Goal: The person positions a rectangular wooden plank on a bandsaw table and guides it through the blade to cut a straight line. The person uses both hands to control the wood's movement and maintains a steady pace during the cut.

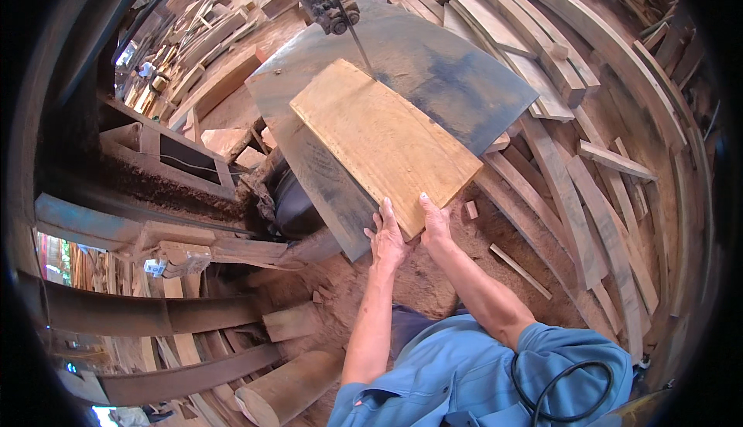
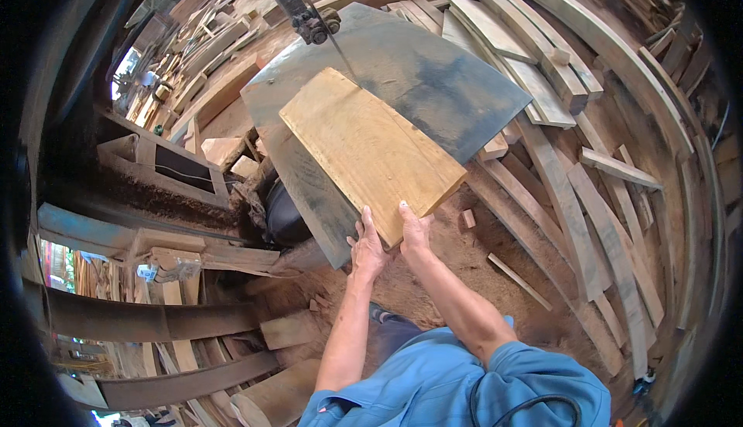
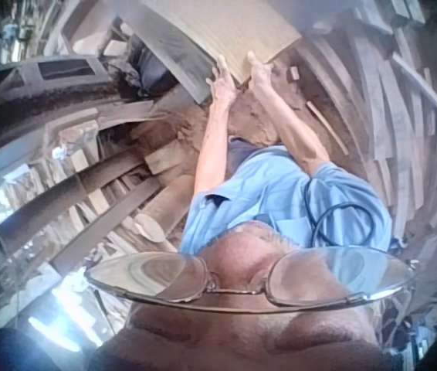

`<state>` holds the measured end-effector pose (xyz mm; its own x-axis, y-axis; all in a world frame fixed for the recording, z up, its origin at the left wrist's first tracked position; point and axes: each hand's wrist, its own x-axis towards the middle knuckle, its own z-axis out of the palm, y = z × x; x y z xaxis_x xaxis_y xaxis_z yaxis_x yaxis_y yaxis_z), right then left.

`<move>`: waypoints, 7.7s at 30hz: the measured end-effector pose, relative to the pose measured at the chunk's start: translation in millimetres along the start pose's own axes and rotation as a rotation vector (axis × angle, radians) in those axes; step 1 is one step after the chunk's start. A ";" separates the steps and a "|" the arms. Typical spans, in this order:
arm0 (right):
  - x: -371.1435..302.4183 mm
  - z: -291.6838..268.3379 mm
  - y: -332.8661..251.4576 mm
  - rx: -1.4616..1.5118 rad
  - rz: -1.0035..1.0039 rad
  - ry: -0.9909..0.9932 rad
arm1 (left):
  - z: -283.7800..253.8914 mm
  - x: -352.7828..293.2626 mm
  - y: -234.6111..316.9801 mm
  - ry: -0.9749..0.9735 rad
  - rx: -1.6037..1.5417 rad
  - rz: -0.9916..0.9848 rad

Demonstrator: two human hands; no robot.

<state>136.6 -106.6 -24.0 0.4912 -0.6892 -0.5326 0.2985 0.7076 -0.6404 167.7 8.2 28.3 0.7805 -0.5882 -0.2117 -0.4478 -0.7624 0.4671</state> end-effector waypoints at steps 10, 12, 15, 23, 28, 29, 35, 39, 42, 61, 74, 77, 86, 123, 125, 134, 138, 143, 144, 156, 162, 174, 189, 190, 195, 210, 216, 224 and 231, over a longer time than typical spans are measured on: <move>2.7 12.2 -5.5 -0.032 -0.037 0.027 | -0.4 11.4 -0.4 0.013 -0.002 0.009; 4.8 11.4 -2.7 -0.021 -0.041 0.022 | 2.3 11.8 -2.8 0.037 0.009 0.040; 8.8 8.5 -0.9 -0.011 -0.011 0.009 | 2.6 13.3 -1.6 0.016 0.006 0.017; 12.5 8.1 3.3 0.000 -0.039 -0.015 | -4.3 13.0 2.0 -0.034 -0.007 -0.016; 12.6 8.5 3.3 0.008 -0.046 -0.011 | -6.0 13.8 3.5 -0.039 -0.011 -0.027; 12.2 9.4 3.3 0.005 -0.042 0.002 | -6.6 13.3 4.9 -0.045 -0.010 -0.039; 14.6 10.5 5.8 -0.001 -0.053 0.007 | -11.4 13.5 8.2 -0.052 -0.045 -0.059; 24.6 3.9 12.3 0.033 -0.073 -0.048 | -11.9 13.9 9.5 -0.053 -0.062 -0.065; 30.0 1.6 17.9 0.032 -0.059 -0.081 | -8.9 14.9 2.5 -0.013 -0.069 -0.033; 15.9 11.4 5.9 0.018 0.015 -0.045 | -2.2 14.2 -7.0 0.013 -0.120 -0.001; 18.2 12.4 9.1 -0.023 -0.069 -0.014 | -3.2 13.8 -2.7 0.046 -0.131 0.013; 13.0 15.8 3.6 -0.025 -0.022 -0.003 | -2.8 14.7 -4.8 0.044 -0.142 0.005; 6.5 22.8 -4.5 -0.018 -0.010 -0.021 | -3.6 18.1 -3.2 0.011 -0.150 -0.018; -11.9 20.5 18.2 -0.471 -0.362 0.007 | 32.6 19.0 -29.4 0.160 -0.056 0.112; -5.3 22.7 21.0 -0.482 -0.361 0.025 | 31.3 20.5 -28.5 0.137 -0.051 0.095; -6.7 27.8 19.7 -0.482 -0.367 0.074 | 20.7 19.3 -19.1 0.072 -0.086 0.032; -4.4 28.7 22.8 -0.497 -0.350 0.103 | 20.0 20.2 -20.0 0.071 -0.092 0.029; -7.4 31.0 21.2 -0.408 -0.326 0.062 | 20.9 20.3 -21.6 0.080 -0.080 0.033; -5.6 29.3 21.6 -0.406 -0.326 0.063 | 18.9 20.2 -18.5 0.072 -0.082 0.030; -5.4 33.0 19.4 -0.399 -0.338 0.057 | 14.2 20.8 -15.0 0.041 -0.082 -0.002; -0.6 30.8 24.6 -0.420 -0.362 0.082 | 9.6 21.5 -10.7 0.012 -0.068 -0.029; 6.9 29.8 25.9 -0.414 -0.369 0.064 | 10.0 24.9 -13.5 0.007 -0.058 -0.034; 4.6 33.2 25.8 -0.376 -0.342 0.048 | 13.4 28.4 -14.2 0.030 -0.059 -0.046; 4.1 34.1 25.3 -0.392 -0.338 0.055 | 11.7 28.1 -12.9 0.028 -0.077 -0.055; 11.8 31.0 28.8 -0.398 -0.319 0.045 | 8.8 28.9 -12.3 0.019 -0.068 -0.040; 6.7 33.9 21.1 -0.410 -0.274 0.020 | 6.5 30.5 -7.7 -0.006 -0.046 -0.081; 17.6 29.7 27.8 -0.482 -0.292 -0.027 | 12.6 33.1 -16.5 0.052 -0.061 -0.076; 9.3 17.5 10.3 -0.710 -0.307 -0.111 | 9.2 33.1 -15.0 0.127 -0.098 -0.026; -42.6 27.9 -34.6 -1.622 -1.081 -0.304 | 36.3 38.3 -46.2 0.359 -0.047 0.205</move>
<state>128.2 -97.4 36.3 0.8007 -0.4911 0.3429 -0.2959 -0.8221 -0.4865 202.5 11.1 -32.6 0.7832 -0.5890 0.1990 -0.5963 -0.6210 0.5087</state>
